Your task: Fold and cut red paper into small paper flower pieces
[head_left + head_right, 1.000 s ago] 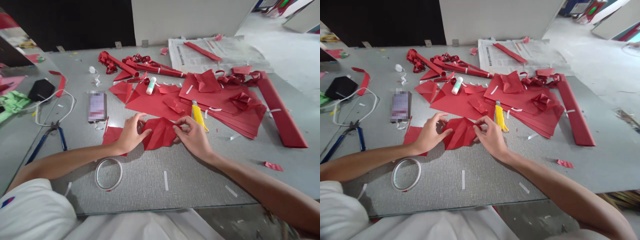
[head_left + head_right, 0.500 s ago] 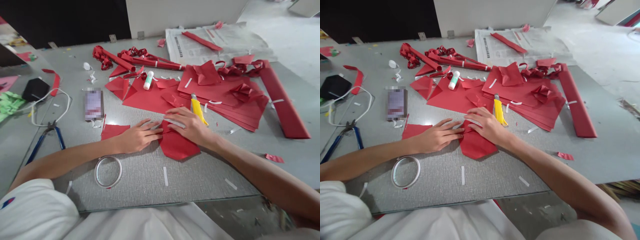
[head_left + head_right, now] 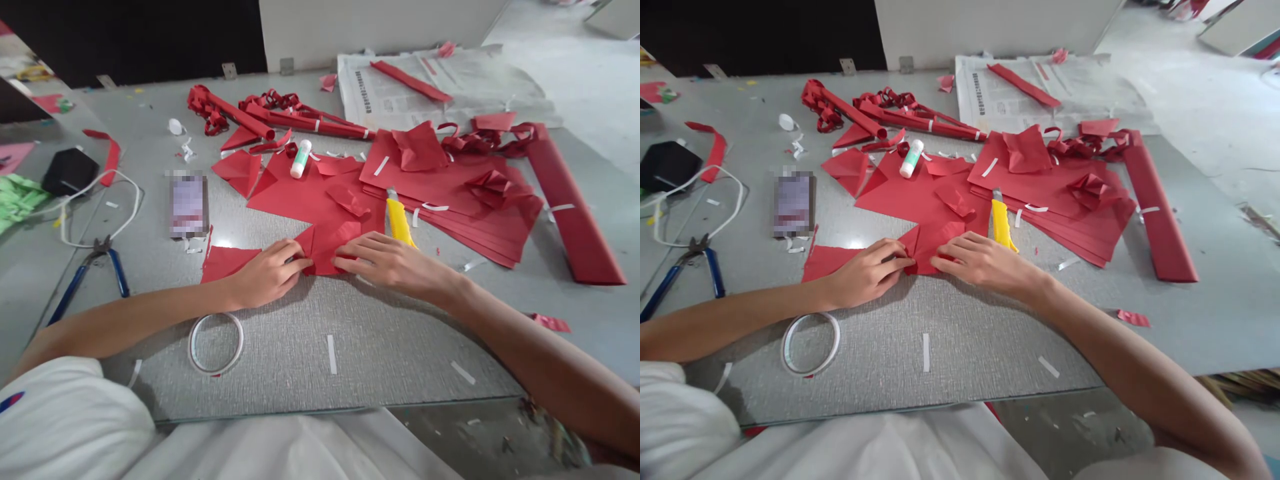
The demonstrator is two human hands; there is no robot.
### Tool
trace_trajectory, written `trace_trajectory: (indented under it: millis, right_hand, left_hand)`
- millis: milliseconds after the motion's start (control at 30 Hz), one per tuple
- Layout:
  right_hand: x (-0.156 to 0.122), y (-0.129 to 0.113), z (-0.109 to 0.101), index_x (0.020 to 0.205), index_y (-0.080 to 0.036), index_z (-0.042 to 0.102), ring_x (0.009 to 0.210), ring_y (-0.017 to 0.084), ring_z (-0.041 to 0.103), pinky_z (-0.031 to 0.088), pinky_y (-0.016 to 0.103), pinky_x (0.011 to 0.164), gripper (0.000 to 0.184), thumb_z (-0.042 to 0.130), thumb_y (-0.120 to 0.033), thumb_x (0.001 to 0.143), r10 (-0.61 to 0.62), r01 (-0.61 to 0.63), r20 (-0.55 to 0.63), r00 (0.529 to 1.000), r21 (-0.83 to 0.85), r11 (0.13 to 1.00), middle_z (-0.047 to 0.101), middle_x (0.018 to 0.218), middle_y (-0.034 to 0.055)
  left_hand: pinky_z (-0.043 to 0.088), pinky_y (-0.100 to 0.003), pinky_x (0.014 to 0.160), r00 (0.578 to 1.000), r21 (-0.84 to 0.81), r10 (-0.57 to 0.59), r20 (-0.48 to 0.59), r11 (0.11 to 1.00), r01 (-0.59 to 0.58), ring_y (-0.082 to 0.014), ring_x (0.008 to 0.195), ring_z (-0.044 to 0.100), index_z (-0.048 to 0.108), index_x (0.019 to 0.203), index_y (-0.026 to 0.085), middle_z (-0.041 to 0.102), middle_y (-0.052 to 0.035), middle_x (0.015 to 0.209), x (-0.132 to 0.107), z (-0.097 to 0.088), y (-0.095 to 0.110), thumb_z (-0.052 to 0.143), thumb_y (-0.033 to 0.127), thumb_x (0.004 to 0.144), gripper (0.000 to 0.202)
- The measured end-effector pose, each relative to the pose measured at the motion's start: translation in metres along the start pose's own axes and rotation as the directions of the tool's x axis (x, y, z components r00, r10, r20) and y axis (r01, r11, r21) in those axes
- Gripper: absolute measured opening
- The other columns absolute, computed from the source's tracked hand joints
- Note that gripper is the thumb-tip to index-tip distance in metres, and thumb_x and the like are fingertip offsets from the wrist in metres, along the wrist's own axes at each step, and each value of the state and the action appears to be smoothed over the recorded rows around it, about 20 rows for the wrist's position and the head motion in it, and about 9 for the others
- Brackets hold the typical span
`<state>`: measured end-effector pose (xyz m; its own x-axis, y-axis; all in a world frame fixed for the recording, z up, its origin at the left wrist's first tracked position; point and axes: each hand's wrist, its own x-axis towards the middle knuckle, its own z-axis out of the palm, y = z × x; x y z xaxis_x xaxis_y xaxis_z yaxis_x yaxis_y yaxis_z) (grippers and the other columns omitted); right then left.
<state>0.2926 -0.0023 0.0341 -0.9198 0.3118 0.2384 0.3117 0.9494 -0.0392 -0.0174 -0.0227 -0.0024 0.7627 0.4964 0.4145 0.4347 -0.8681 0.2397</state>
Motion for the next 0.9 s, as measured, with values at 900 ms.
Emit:
trace_trajectory:
  millis: [900]
  right_hand:
    - [0.019,-0.016,0.018,0.113,-0.022,0.076,0.094,0.024,0.079,0.067,0.043,0.090,0.023,0.056,-0.017,0.102,0.515,-0.367,-0.129,0.847,0.559,0.743,0.083,0.105,0.0090]
  left_hand:
    - [0.059,-0.058,0.115,0.998,-0.164,-0.045,0.036,0.985,0.050,-0.0315,0.143,0.064,0.070,0.132,0.018,0.072,-0.0158,0.144,0.003,0.000,-0.002,0.065,0.020,0.104,0.029]
